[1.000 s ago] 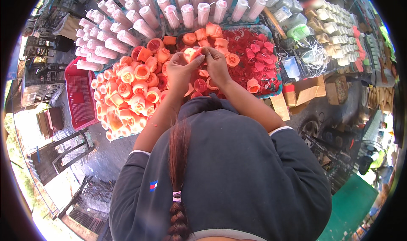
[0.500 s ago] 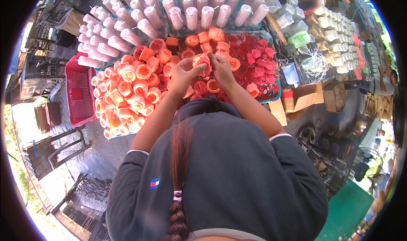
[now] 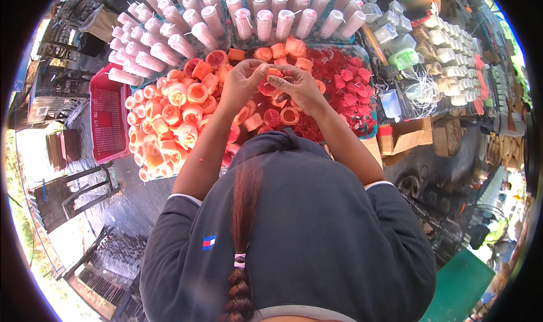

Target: The person repeatedly picks up small red candle pieces and inserts wicks into them by hand. They place the assembled candles into a tray filled with similar items. The process is repetitive and focused on manual assembly.

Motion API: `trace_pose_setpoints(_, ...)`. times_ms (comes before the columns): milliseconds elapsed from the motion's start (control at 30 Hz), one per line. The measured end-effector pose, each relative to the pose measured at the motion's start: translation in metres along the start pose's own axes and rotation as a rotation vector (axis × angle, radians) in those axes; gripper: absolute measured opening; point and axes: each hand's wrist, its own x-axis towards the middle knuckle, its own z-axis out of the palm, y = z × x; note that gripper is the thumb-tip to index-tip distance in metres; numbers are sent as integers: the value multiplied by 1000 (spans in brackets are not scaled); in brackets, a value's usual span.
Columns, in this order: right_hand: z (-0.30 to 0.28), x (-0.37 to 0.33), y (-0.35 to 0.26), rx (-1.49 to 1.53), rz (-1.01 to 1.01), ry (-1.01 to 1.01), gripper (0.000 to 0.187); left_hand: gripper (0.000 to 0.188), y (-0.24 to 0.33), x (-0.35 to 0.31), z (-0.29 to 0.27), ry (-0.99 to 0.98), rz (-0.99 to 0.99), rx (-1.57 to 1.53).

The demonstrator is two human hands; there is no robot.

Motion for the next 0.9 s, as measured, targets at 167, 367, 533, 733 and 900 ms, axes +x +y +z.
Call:
trace_pose_setpoints(167,12,3,6,315,-84,182,32,45,-27,-9,37,-33,189,-647)
trace_pose_setpoints(367,15,-1,10,423,-76,158,26,33,-9,-20,43,103,98,-616)
trace_pose_setpoints(533,14,-7,-7,446,-67,167,28,22,8,-32,37,130,268,-244)
trace_pose_setpoints(733,-14,6,50,381,-132,243,32,14,-9,-36,52,88,389,127)
trace_pose_setpoints(900,4,-2,8,-4,-250,429,26,33,-18,-19,48,330,250,-160)
